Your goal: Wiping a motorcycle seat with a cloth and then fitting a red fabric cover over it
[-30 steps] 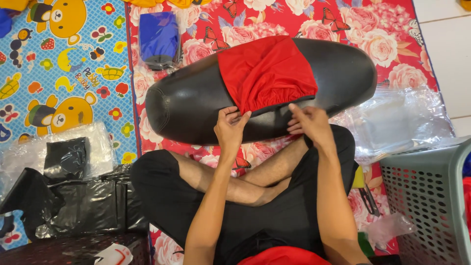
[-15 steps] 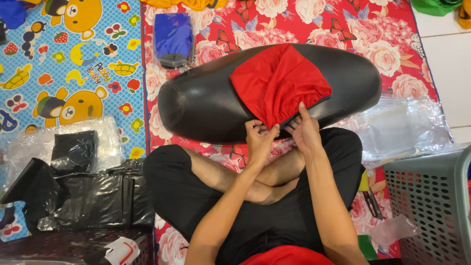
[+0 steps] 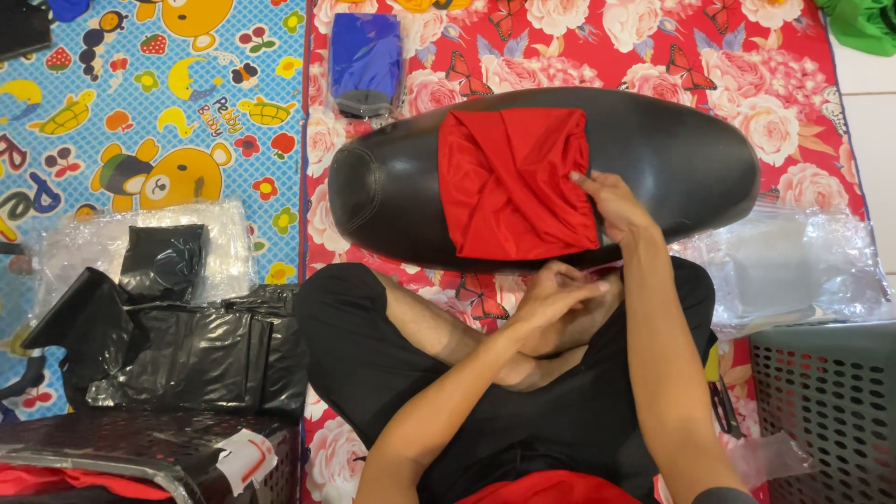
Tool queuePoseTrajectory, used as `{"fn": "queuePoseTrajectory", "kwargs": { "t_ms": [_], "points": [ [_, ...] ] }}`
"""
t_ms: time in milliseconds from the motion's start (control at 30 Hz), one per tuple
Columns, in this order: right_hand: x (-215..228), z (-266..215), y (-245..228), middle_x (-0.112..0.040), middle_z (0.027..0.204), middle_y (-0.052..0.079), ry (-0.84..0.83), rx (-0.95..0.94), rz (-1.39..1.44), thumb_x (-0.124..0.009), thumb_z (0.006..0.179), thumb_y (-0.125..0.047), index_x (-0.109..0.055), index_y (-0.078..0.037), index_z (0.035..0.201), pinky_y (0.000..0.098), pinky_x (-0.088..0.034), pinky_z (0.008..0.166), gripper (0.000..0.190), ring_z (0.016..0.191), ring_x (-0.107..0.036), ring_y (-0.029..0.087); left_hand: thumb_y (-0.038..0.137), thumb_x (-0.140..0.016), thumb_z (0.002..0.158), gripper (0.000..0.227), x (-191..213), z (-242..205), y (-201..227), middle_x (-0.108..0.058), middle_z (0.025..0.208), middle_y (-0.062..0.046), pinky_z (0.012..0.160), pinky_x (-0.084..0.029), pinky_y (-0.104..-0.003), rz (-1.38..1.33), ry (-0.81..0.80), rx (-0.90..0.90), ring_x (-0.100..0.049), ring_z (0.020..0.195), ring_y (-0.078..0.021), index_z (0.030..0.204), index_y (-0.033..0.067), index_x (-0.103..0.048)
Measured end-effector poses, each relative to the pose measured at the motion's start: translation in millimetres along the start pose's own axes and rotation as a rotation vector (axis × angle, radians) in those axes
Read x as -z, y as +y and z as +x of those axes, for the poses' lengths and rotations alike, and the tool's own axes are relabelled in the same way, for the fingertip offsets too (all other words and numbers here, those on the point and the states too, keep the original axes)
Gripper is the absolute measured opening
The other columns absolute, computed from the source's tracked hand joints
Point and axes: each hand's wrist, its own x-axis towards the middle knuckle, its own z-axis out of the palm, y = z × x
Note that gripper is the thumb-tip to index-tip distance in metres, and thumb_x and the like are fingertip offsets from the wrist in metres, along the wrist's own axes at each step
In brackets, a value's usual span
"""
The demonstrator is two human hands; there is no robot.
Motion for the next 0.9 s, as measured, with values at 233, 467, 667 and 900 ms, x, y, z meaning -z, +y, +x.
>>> {"fn": "queuePoseTrajectory", "kwargs": {
  "t_ms": [233, 467, 667, 900],
  "points": [
    [30, 39, 15, -0.072, 0.099, 0.021, -0.091, 0.050, -0.090, -0.073, 0.102, -0.026, -0.057, -0.004, 0.125, 0.0511, -0.064, 0.062, 0.035, 0.083, -0.075, 0.029, 0.027, -0.088, 0.076, 0.089, 25, 20, 19, -0.040, 0.159, -0.002, 0.106, -0.037, -0.053, 1.305, 0.231, -1.124, -0.037, 0.142, -0.0298, 0.153, 0.0302, -0.043],
    [30, 39, 20, -0.070, 0.092, 0.010, -0.066, 0.082, -0.114, -0.075, 0.101, -0.027, -0.055, -0.005, 0.120, 0.0398, -0.064, 0.067, 0.036, 0.084, -0.072, 0.020, 0.015, -0.093, 0.068, 0.090, 55, 62, 15, -0.050, 0.150, -0.012, 0.120, -0.030, -0.055, 1.564, 0.207, -1.127, -0.046, 0.142, -0.0307, 0.148, 0.0173, -0.050],
    [27, 16, 21, -0.068, 0.084, 0.002, 0.189, 0.249, -0.493, -0.082, 0.097, -0.048, -0.057, -0.013, 0.125, 0.0361, -0.054, 0.067, 0.052, 0.081, -0.067, 0.016, 0.013, -0.071, 0.087, 0.054, 61, 71, 1, -0.061, 0.136, -0.012, 0.117, -0.041, -0.055, 1.465, 0.240, -1.341, -0.059, 0.131, -0.0349, 0.140, 0.0184, -0.061],
    [35, -56, -22, -0.061, 0.122, 0.018, 0.069, 0.852, -0.948, -0.052, 0.098, 0.003, -0.056, -0.010, 0.138, 0.0478, -0.049, 0.092, 0.042, 0.109, -0.059, 0.042, 0.021, -0.078, 0.084, 0.045, 62, 69, 8, -0.068, 0.129, -0.010, 0.116, -0.042, -0.054, 1.471, 0.205, -1.283, -0.063, 0.127, -0.0335, 0.129, 0.0197, -0.069]
  ]
}}
